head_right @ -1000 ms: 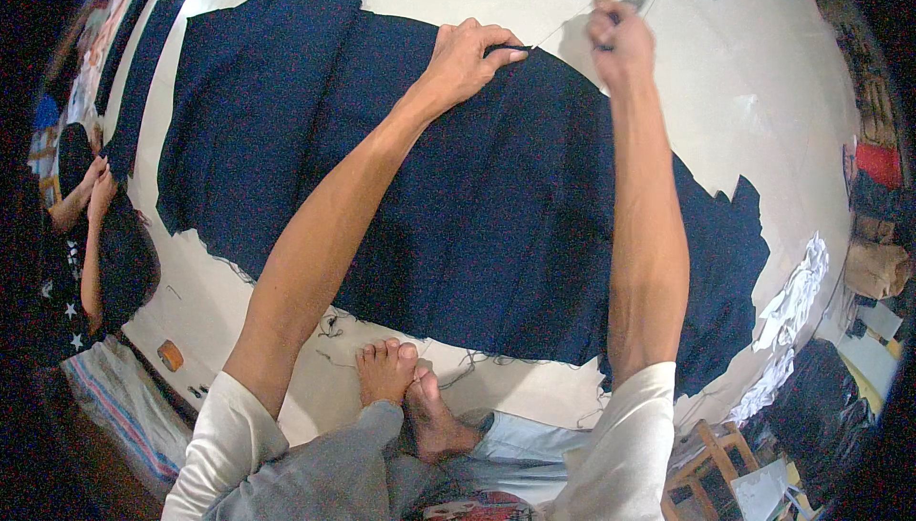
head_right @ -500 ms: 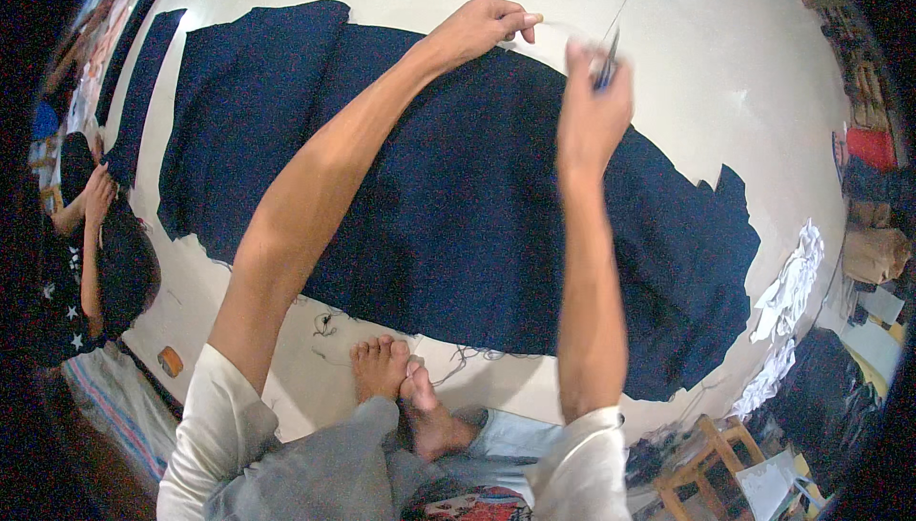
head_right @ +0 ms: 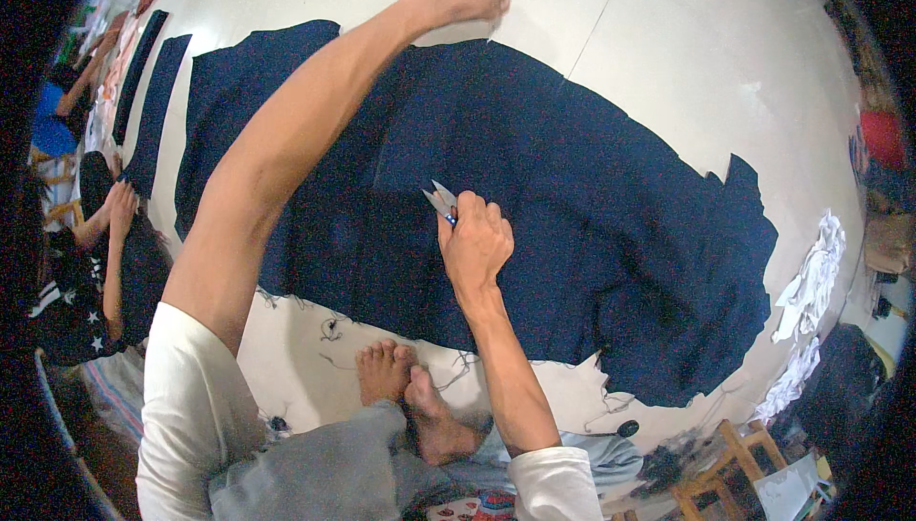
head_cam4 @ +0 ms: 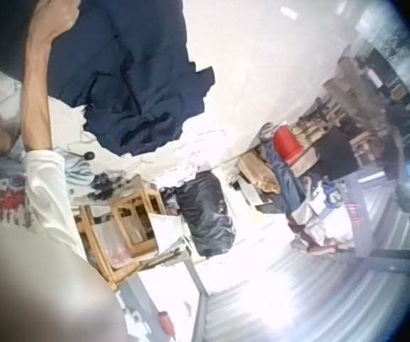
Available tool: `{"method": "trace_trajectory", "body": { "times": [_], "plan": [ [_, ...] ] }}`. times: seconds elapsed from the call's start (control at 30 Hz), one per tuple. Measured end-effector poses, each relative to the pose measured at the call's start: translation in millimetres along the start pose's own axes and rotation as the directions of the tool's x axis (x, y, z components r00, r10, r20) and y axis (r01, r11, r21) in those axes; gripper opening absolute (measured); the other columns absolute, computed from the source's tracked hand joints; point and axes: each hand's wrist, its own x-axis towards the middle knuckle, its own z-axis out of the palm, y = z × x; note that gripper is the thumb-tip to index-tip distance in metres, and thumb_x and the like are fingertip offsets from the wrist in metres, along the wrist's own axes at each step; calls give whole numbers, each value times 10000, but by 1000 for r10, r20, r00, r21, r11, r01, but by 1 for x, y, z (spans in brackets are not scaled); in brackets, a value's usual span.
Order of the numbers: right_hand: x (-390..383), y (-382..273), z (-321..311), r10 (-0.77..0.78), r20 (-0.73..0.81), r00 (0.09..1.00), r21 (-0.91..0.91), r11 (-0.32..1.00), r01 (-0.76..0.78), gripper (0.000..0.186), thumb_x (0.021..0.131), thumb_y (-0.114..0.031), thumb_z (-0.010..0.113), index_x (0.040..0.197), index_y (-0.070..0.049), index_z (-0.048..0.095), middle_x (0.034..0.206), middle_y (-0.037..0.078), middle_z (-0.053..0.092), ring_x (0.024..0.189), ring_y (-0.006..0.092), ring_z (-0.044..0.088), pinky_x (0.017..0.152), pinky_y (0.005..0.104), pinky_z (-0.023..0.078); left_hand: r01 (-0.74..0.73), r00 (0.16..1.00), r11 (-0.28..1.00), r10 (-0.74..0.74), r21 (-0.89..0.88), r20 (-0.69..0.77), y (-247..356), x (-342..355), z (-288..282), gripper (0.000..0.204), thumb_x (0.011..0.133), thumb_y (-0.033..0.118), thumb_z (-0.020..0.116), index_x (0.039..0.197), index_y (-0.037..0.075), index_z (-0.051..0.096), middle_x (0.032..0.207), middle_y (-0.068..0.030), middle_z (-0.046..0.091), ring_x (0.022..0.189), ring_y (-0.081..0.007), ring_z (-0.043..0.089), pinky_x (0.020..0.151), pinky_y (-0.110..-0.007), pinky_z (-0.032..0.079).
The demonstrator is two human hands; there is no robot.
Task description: The person sits on the floor and uses shears to cut a large piece of dark blue fabric. They repeatedly smooth the fabric, align the edges, and make cuts along the length of the material. The person also removes loose threads from the cut edges.
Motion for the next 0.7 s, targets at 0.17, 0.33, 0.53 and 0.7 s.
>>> {"method": "trace_trajectory", "body": {
  "times": [0.17,0.33,0.53,0.7],
  "plan": [
    [-9,4,8,7,8,1000,-11,1000,-7,328,821,-244,824,745,-84,548,685,88,570,625,267,574,574,396,452,139,941,989,-119,42,-318,-95,83,-31,177,777,114,615,783,-7,743,864,-261,727,822,-423,723,734,-529,580],
    [-7,5,6,16,26,1000,-8,1000,-16,309,801,-236,829,775,-97,555,728,69,599,667,262,588,599,390,467,352,726,890,-455,-289,-516,-173,130,-203,236,855,160,640,937,-34,747,1001,-278,733,951,-373,733,790,-494,582],
    [-5,4,-7,79,70,994,128,988,-87,267,796,-197,818,820,-87,576,767,78,633,711,294,637,614,417,486,-112,939,189,-301,-976,-166,-101,45,-217,516,1011,436,629,1343,47,567,1346,-246,624,1223,-301,615,954,-449,541],
    [27,11,-38,161,-41,986,515,849,-117,188,929,-176,753,1023,-36,670,726,95,629,631,216,607,613,352,484,28,992,-207,-112,-978,52,-39,-46,-149,546,1067,515,490,1246,12,604,975,-108,707,652,-171,632,757,-358,589]
  ]
}}
